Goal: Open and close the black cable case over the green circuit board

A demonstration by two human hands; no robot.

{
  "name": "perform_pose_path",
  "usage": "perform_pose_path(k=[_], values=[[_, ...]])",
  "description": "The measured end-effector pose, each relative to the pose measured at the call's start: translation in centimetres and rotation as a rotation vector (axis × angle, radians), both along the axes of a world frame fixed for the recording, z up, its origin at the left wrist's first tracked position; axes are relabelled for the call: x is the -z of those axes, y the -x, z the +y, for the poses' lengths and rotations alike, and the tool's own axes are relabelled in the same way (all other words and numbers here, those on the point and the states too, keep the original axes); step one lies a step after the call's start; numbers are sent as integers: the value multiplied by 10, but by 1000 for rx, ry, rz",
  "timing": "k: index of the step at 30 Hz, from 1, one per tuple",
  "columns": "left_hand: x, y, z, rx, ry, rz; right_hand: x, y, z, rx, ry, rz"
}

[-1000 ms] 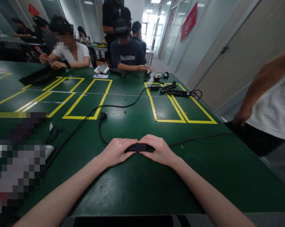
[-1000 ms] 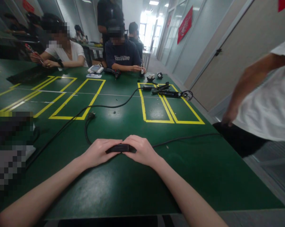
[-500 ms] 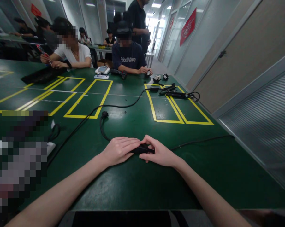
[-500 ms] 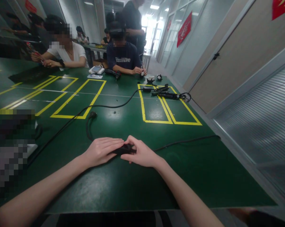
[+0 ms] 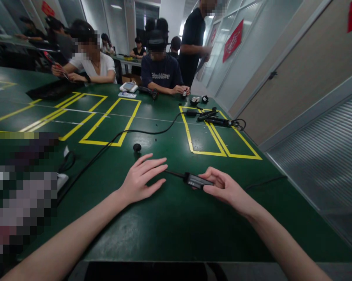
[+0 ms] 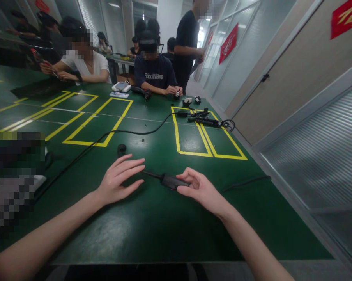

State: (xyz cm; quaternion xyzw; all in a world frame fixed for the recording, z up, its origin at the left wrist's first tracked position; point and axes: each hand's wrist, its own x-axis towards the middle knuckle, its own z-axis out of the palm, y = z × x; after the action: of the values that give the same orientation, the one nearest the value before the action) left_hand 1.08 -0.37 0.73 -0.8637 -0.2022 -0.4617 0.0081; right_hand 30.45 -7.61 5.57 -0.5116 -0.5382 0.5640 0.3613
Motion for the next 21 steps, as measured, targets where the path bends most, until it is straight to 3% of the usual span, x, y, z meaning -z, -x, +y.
perform_pose_path(k=[4,10,17,21], values=[[-4,-1,-3,-82,-19,-86,-30,-30,-11,226,53,7],[6,-9,-6,113,151,25,-58,-73,-23,642,-57,35],[12,-10,-7,171,339,148,-71,-110,-21,931,-244,82],[10,-8,-5,165,374,171,-61,-129,-5,982,-288,101]])
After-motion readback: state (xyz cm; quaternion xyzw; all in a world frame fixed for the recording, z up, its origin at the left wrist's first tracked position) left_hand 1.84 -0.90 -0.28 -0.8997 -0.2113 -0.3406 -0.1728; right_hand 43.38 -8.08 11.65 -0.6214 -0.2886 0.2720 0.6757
